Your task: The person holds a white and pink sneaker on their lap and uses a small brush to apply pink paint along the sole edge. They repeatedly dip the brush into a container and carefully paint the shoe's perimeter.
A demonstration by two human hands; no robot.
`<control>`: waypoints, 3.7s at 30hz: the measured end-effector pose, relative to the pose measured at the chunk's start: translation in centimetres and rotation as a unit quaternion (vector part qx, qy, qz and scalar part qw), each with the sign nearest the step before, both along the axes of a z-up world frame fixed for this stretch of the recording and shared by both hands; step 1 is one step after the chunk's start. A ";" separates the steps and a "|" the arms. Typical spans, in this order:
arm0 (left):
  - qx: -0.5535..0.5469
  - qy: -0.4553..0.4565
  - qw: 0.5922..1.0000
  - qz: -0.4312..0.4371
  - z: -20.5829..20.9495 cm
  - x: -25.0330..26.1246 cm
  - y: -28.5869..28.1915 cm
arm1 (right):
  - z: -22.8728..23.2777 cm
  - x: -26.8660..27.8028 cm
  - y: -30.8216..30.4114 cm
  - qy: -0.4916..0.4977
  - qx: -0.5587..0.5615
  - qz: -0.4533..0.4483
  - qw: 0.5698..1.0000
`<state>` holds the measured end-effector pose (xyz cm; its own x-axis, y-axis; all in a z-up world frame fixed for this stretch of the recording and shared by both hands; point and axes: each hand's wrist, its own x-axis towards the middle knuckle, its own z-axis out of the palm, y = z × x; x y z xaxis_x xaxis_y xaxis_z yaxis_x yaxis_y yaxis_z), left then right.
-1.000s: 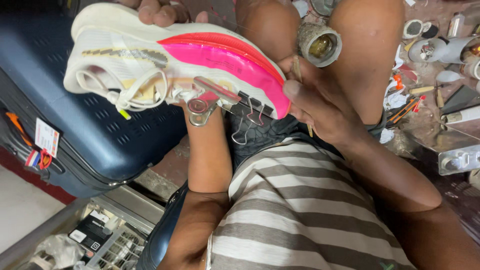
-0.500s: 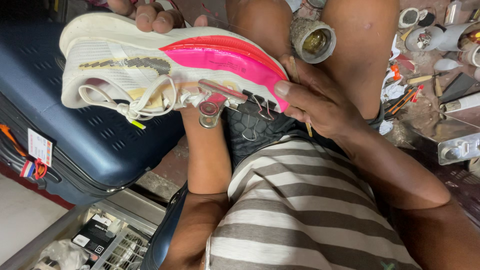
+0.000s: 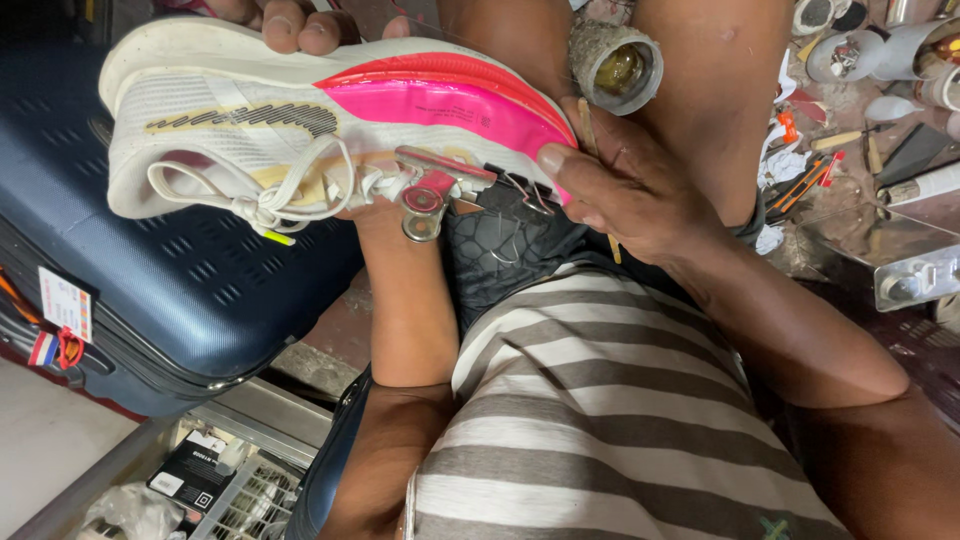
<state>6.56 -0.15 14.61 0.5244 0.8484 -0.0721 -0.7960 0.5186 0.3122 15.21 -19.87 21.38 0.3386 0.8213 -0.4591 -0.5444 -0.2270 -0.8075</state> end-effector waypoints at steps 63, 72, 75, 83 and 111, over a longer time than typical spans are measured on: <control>0.814 0.411 0.362 -0.192 9.6 -4.3 -3.8 | -2.9 1.5 -1.6 -0.284 -0.051 0.130 0.949; 0.803 0.432 0.357 -0.203 9.6 -4.3 -3.7 | -2.7 2.4 -1.7 -0.219 -0.026 0.152 0.964; 0.800 0.436 0.362 -0.196 9.5 -4.6 -3.5 | -2.0 3.0 -2.4 -0.088 -0.098 0.157 0.979; 0.810 0.434 0.355 -0.171 9.6 -4.7 -3.3 | -0.4 4.9 -7.0 -0.254 -0.207 0.047 0.944; 0.818 0.418 0.345 -0.192 10.4 -4.0 -2.5 | -0.8 5.5 -4.4 -0.681 -0.069 0.008 0.729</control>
